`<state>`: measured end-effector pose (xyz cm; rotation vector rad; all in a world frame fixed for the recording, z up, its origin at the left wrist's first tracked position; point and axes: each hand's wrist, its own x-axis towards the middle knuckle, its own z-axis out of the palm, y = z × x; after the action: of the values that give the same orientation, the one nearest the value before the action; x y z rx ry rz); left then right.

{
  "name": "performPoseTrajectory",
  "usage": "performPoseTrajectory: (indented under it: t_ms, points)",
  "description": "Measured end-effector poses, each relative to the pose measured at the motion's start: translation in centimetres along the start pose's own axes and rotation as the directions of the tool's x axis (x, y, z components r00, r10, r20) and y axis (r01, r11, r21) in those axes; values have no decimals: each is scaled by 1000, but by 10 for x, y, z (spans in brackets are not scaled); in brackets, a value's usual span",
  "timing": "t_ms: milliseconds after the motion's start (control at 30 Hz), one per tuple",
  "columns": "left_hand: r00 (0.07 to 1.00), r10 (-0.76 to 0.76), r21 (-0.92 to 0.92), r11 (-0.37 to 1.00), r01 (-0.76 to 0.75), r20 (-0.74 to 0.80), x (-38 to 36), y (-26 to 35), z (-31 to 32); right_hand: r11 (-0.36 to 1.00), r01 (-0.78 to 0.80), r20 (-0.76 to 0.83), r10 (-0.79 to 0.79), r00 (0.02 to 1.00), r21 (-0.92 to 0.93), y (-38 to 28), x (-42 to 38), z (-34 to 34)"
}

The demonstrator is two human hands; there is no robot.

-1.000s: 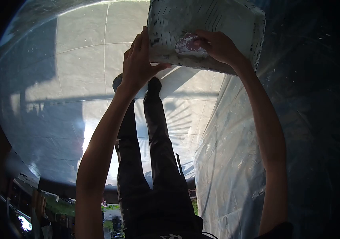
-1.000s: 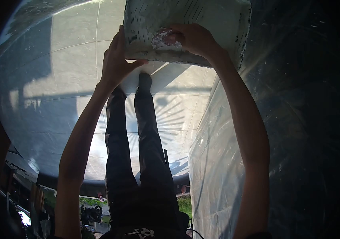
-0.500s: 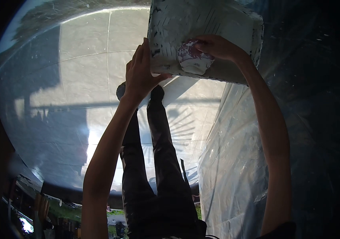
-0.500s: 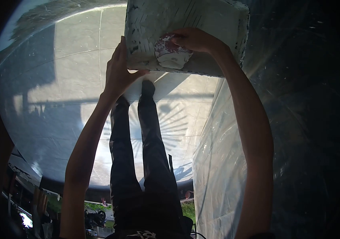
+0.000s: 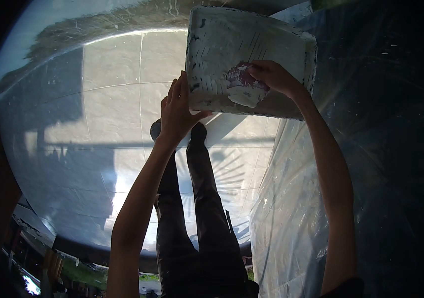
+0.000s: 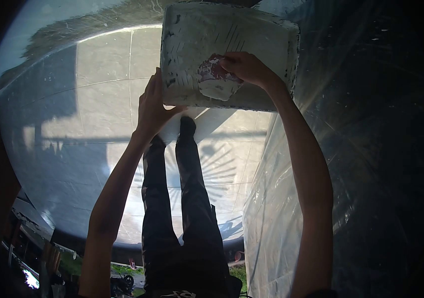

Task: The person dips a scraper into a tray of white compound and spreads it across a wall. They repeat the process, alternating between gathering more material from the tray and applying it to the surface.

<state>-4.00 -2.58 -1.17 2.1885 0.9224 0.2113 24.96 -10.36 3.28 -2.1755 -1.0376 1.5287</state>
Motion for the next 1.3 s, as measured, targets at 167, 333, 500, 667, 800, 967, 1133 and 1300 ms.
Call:
performPoseTrajectory:
  t_ms: [167,333,500,667,800,967,1133,1300]
  points:
    - [999,33,97,995,-33,5,-3,2,-17,980,42,-142,-14,990,197,-9,-14,-4]
    - [999,41,67,997,-39,-30,-2,18,-55,944,70,-199,-4,980,322,-48,-47,-26]
    - [985,96,11,995,-95,-142,11,46,-103,864,182,-255,-65,965,469,-101,-84,-57]
    - [946,145,-4,988,-152,-290,33,93,-176,800,328,-320,-180,930,502,-173,-130,-97]
    - [892,207,23,976,-217,-402,48,130,-244,700,422,-348,-258,902,576,-234,-173,-130]
    - [803,278,67,956,-287,-527,51,174,-331,593,579,-407,-413,815,560,-299,-224,-167]
    - [658,317,117,937,-331,-683,49,207,-426,472,703,-488,-508,710,532,-394,-283,-208]
    - [552,373,174,909,-379,-745,50,230,-499,497,724,-559,-463,687,479,-487,-336,-208]
